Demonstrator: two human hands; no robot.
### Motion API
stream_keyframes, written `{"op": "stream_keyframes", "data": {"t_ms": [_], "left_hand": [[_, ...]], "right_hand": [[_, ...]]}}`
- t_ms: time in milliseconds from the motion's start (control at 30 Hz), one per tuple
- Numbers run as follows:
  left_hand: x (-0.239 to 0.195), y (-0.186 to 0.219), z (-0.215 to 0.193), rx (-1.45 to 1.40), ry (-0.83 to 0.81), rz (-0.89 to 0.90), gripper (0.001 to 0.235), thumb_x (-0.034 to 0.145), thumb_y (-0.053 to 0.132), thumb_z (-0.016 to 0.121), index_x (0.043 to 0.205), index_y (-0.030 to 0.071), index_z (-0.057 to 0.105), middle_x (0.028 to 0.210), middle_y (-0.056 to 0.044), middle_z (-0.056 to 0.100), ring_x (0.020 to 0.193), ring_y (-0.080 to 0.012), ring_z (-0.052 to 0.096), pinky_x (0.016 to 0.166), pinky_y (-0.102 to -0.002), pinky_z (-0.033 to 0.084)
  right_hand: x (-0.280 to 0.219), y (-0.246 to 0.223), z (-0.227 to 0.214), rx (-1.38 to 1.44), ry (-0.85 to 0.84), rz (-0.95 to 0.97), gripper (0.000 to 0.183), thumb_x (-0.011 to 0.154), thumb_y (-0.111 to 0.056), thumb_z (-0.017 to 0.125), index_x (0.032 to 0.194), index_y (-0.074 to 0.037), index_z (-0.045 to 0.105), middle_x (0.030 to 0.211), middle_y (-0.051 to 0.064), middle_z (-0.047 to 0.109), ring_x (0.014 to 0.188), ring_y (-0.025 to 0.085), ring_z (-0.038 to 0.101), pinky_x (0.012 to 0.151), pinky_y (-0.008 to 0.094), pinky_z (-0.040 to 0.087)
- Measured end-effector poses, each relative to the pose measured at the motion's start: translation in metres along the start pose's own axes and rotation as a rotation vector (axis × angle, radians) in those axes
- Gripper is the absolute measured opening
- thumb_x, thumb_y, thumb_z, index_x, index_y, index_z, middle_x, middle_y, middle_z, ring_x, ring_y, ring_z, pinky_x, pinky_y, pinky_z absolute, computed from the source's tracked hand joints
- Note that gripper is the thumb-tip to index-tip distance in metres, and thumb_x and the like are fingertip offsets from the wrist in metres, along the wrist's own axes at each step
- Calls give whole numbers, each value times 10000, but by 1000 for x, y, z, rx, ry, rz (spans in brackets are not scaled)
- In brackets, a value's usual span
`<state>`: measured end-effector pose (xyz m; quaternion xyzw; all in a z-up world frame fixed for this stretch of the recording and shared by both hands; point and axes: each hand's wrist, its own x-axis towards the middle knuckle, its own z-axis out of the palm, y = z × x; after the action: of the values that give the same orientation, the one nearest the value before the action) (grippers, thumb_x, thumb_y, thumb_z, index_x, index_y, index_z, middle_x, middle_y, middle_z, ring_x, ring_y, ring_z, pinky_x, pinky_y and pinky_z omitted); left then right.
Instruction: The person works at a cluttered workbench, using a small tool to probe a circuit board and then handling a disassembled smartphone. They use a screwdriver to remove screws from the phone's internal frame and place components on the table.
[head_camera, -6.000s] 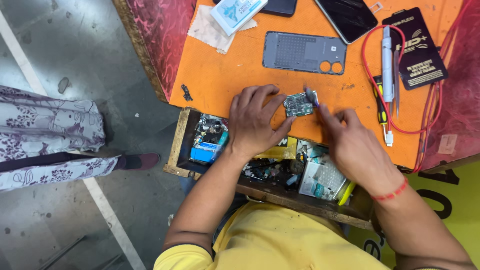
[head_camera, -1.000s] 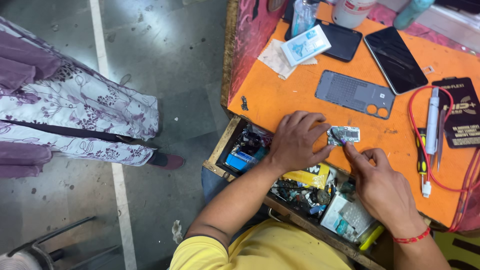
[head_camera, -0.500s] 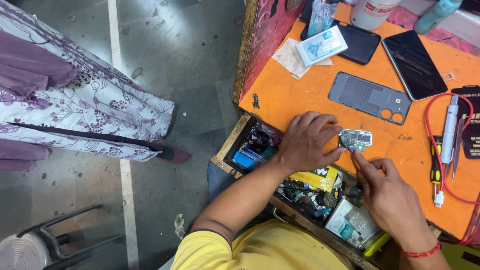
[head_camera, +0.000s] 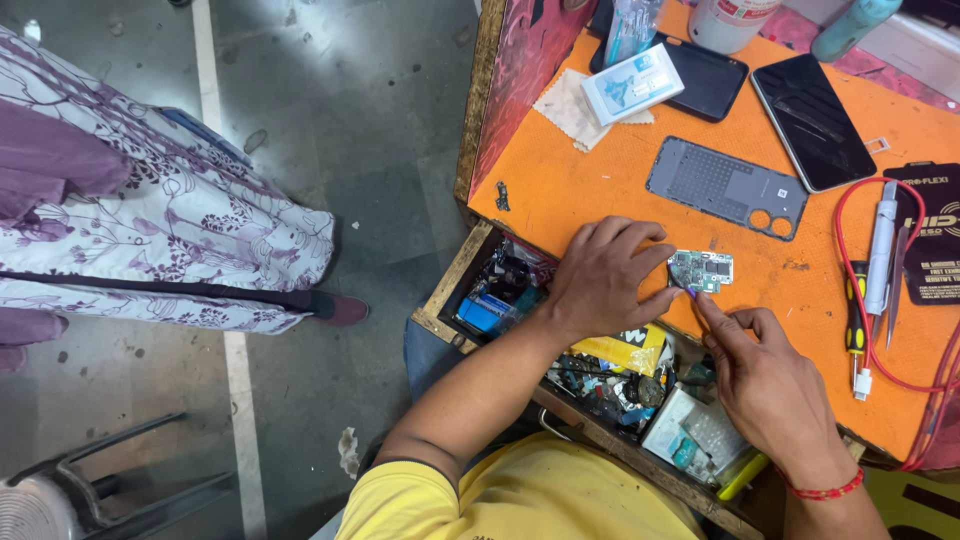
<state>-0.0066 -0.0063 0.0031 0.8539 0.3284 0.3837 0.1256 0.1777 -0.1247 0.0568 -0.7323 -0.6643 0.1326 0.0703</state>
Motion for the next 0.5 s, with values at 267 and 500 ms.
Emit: {"op": "stream_keyframes", "data": {"t_ms": [267,500], "left_hand": [[-3,-5,4,-27,9,2,443,813,423,784,1145,143,696,1226,-44,635,1183,-251,588,1004,-449,460],[-7,-1,-1,-21,58,25,436,824,431,770,1137,132,721,1234,-60,652,1195,-250,596,1008,-440,462]], "right_hand": [[0,11,7,73,41,-17,486,940,-193,587,1418,-280,605,1066,95,665,843,343,696,729,454,565],[-1,12,9,-19,73,93,533,926,-240,605,1455,-298,570,1109,107,644,934,352,693,772,468,570]]}}
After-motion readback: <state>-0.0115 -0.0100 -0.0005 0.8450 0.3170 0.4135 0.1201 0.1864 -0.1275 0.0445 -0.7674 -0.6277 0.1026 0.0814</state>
